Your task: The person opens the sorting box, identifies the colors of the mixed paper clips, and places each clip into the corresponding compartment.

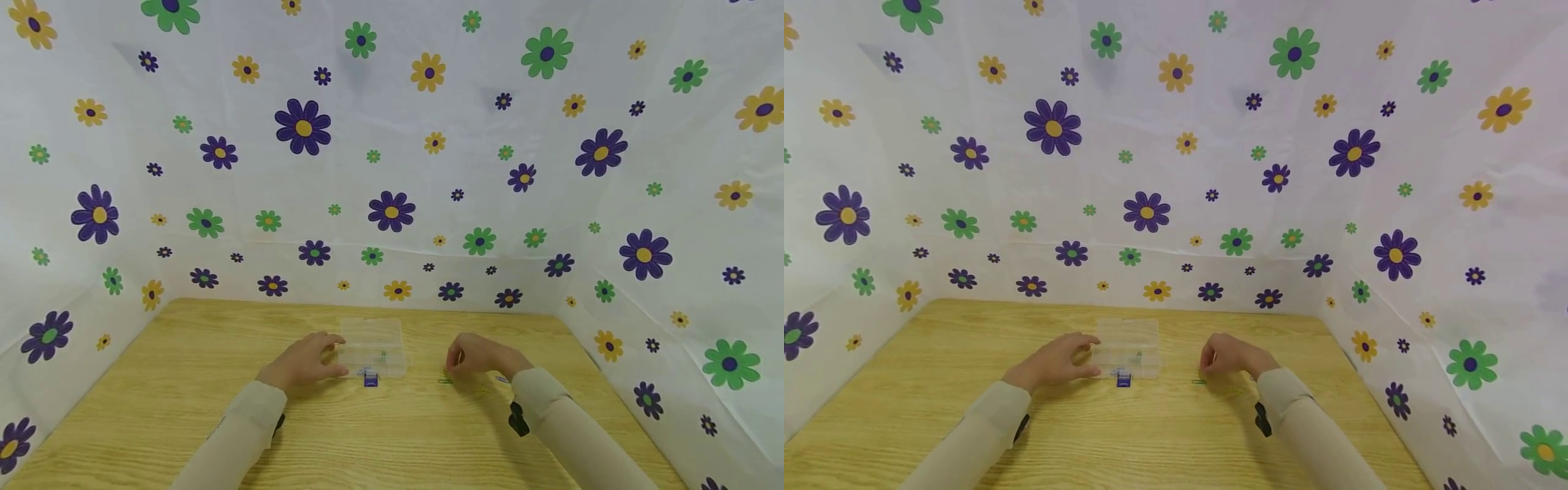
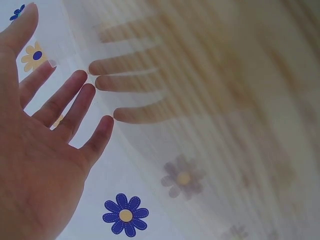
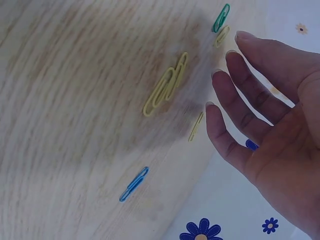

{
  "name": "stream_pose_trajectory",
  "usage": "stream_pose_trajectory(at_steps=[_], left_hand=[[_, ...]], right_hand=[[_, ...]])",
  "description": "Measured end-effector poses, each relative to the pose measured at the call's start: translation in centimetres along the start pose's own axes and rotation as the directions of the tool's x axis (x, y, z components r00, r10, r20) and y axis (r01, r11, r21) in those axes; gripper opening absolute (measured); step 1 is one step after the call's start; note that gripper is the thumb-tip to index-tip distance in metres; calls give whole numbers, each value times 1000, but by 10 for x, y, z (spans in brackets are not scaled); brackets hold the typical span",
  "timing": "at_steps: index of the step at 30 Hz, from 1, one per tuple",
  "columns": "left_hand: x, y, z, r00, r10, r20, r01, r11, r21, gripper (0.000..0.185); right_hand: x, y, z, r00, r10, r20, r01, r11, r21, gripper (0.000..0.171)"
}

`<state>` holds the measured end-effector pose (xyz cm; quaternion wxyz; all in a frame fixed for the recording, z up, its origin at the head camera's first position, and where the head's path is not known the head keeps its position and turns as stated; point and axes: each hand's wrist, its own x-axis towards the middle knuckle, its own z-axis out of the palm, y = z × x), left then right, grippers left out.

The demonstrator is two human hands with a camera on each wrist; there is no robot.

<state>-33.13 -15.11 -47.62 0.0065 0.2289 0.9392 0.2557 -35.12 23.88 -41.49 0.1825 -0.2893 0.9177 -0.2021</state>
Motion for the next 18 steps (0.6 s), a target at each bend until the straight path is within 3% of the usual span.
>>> stream_pose_trajectory(at_steps=[8, 18], left_hand=[[0, 1, 0, 1000, 7, -6, -7, 1000, 4, 71], [0, 2, -1, 1000, 7, -7, -7, 1000, -3, 70]], right_hand=[[-6, 2, 2, 995, -99, 24, 98, 995, 36, 8], [0, 6, 10, 1000, -7, 18, 6, 999, 50, 5]])
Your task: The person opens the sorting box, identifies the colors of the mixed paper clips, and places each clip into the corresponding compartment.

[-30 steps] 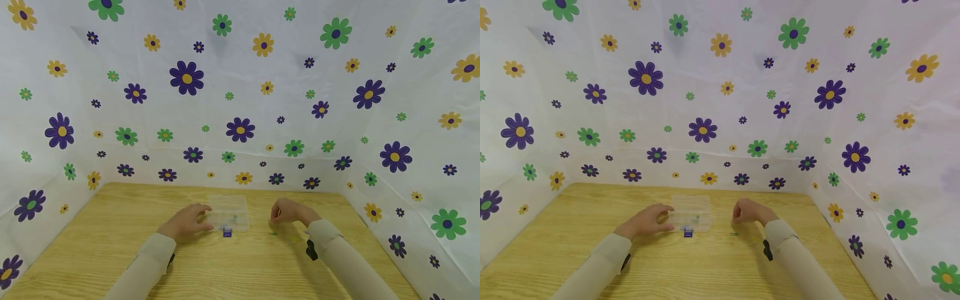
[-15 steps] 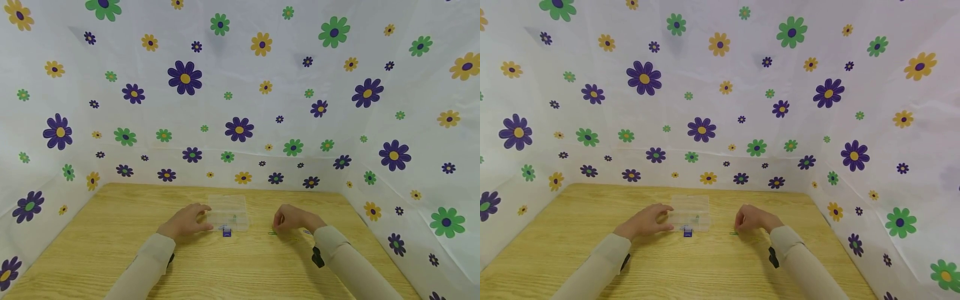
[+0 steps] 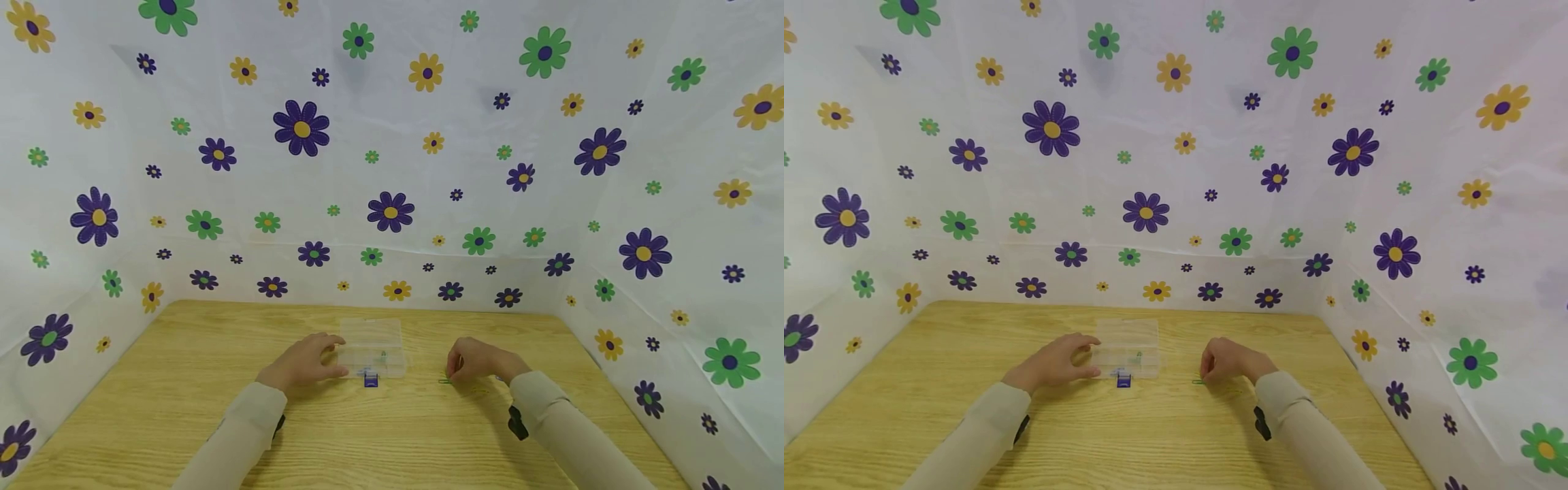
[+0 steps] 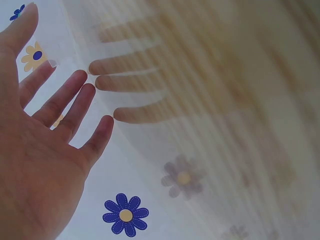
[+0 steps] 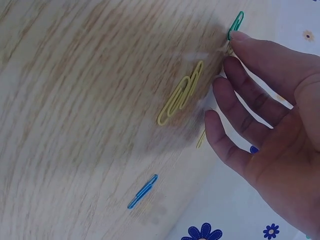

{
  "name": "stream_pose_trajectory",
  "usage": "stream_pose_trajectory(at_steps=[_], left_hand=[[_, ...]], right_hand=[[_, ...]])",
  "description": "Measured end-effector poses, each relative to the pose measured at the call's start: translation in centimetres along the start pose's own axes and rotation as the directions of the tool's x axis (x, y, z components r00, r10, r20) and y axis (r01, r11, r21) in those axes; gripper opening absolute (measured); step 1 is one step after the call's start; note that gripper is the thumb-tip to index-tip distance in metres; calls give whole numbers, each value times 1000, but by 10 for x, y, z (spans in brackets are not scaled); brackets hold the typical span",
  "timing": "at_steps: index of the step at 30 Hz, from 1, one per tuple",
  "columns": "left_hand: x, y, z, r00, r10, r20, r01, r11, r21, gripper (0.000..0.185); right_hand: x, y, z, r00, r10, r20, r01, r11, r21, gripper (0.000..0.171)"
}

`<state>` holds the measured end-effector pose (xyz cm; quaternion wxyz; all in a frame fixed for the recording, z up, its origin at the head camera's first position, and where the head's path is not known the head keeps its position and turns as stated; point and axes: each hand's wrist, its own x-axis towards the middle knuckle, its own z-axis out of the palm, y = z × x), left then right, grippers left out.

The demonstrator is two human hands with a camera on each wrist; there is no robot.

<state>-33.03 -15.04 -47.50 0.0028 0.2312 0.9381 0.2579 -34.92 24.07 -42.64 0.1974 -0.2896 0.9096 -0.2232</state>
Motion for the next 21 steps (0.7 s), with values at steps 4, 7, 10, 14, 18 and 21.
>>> stream_pose_trajectory(at_steps=[4, 7, 10, 14, 18, 21], left_hand=[[0, 1, 0, 1000, -6, -1, 6, 1000, 0, 71], [-1, 1, 0, 1000, -11, -3, 11, 1000, 0, 71], [-1, 1, -1, 1000, -13, -4, 13, 1000, 1, 71], [-1, 1, -1, 1000, -10, -6, 10, 1000, 1, 70], [-1, 0, -1, 1000, -8, -5, 8, 1000, 0, 70], [-1, 0, -1, 1000, -8, -5, 8, 1000, 3, 70]], right_hand=[[0, 0, 2, 1000, 7, 4, -7, 1000, -1, 7], [0, -1, 2, 1000, 1, 3, -1, 1000, -13, 7], [0, -1, 2, 1000, -10, 0, 10, 1000, -26, 7], [2, 0, 3, 1000, -21, -2, 21, 999, -37, 6], [2, 0, 3, 1000, -29, -3, 28, 999, -45, 6], [2, 0, 3, 999, -36, -2, 36, 998, -49, 6]])
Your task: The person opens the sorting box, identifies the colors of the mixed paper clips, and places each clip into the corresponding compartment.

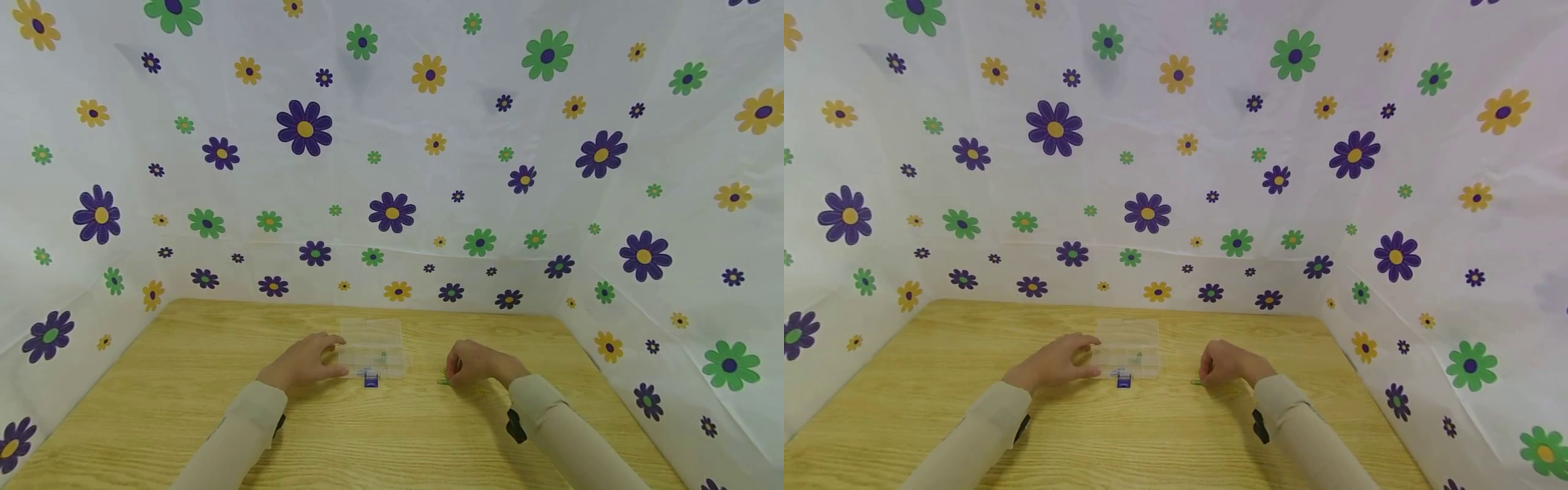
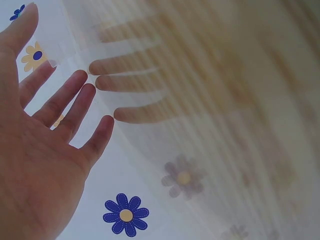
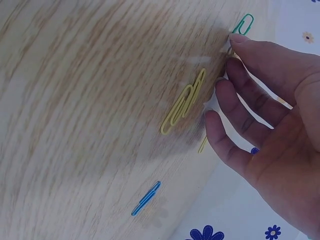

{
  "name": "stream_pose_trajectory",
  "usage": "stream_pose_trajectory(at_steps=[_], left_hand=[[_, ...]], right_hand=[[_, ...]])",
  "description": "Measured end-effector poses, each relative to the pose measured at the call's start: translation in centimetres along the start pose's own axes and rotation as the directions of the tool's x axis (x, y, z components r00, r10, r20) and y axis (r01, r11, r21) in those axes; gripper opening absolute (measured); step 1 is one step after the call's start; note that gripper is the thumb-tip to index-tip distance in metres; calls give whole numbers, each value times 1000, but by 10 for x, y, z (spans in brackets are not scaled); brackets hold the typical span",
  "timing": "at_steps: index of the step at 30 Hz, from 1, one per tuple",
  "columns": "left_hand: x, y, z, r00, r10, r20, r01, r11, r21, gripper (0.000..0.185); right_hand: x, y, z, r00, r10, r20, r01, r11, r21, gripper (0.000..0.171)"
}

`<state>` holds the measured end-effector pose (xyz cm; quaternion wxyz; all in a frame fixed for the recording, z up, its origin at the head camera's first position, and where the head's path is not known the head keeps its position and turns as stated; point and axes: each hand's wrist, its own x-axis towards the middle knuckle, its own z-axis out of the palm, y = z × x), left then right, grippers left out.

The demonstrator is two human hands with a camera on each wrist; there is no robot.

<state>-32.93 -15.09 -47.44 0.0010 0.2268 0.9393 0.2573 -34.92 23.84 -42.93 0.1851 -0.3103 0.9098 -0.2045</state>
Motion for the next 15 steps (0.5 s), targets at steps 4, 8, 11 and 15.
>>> stream_pose_trajectory(at_steps=[4, 8, 11, 15], left_hand=[[0, 0, 0, 1000, 1, 1, -1, 1000, 3, 70], [0, 0, 0, 1000, -8, 4, 8, 1000, 2, 71], [0, 1, -1, 1000, -13, 5, 13, 1000, 3, 71], [0, 0, 0, 1000, -4, 4, 4, 1000, 4, 71]], right_hand=[[0, -1, 0, 1000, -2, 1, 2, 1000, -1, 6], [-1, -2, -1, 1000, 18, 0, -18, 1000, -1, 6], [-1, -4, -2, 1000, 31, 0, -31, 1000, 1, 8], [-1, -5, -2, 1000, 22, -2, -22, 1000, 8, 8]])
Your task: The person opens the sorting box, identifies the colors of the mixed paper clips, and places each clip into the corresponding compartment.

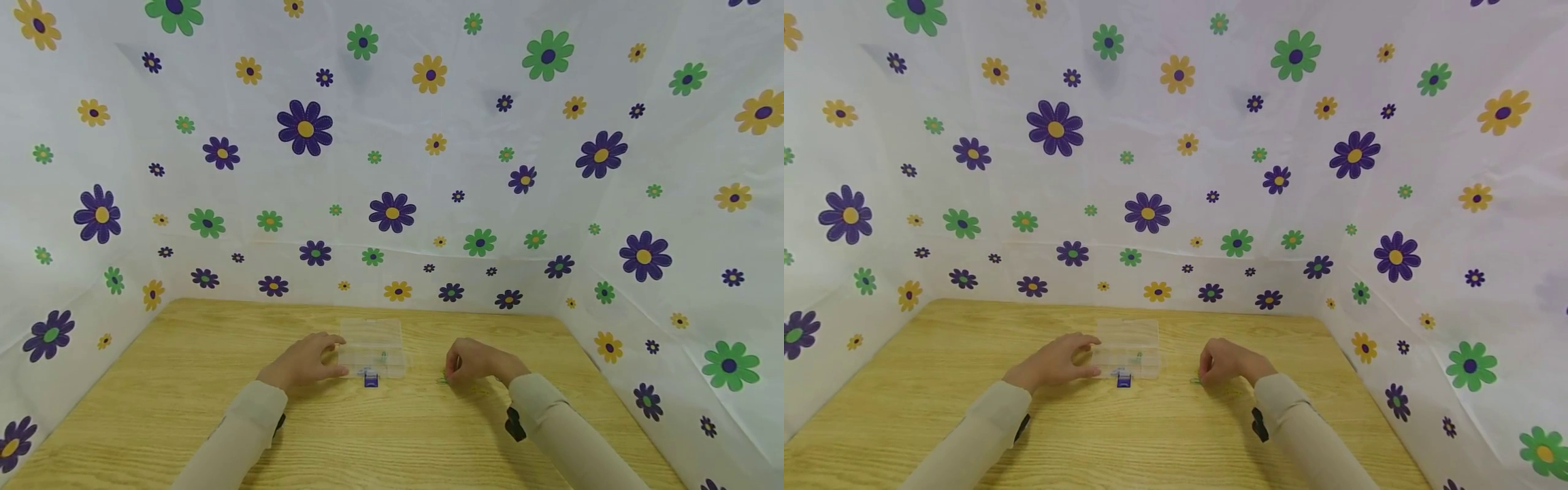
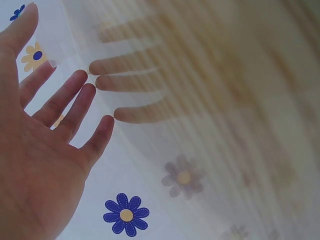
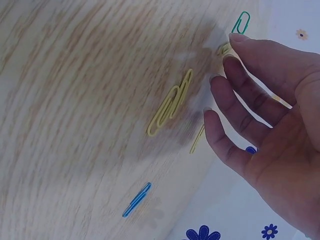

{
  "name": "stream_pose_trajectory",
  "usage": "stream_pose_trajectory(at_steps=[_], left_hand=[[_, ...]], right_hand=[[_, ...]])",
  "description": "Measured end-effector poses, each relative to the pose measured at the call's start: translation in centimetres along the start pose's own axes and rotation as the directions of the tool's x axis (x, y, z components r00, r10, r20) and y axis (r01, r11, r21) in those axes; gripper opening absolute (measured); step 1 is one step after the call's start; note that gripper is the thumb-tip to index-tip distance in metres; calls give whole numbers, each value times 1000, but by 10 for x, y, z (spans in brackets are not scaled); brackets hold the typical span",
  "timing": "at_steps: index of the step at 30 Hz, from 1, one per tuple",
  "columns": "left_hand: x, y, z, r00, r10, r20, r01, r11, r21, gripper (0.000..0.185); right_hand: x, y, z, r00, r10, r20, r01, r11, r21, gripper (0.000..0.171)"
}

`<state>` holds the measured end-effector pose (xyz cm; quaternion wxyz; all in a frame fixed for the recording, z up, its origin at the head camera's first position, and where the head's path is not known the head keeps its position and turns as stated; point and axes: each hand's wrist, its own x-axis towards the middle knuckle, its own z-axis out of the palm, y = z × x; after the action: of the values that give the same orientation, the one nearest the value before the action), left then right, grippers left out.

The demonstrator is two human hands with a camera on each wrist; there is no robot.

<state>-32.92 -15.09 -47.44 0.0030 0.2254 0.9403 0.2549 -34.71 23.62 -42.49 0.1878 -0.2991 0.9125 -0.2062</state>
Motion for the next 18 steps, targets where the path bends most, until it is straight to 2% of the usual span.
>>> stream_pose_trajectory(at_steps=[7, 18], left_hand=[[1, -2, 1, 1000, 9, -1, -9, 1000, -9, 71], [2, -3, 1, 1000, 10, 3, -10, 1000, 3, 70]], right_hand=[[3, 1, -1, 999, -20, -25, 20, 1000, -23, 7], [9, -5, -6, 999, 20, -31, -20, 1000, -19, 8]])
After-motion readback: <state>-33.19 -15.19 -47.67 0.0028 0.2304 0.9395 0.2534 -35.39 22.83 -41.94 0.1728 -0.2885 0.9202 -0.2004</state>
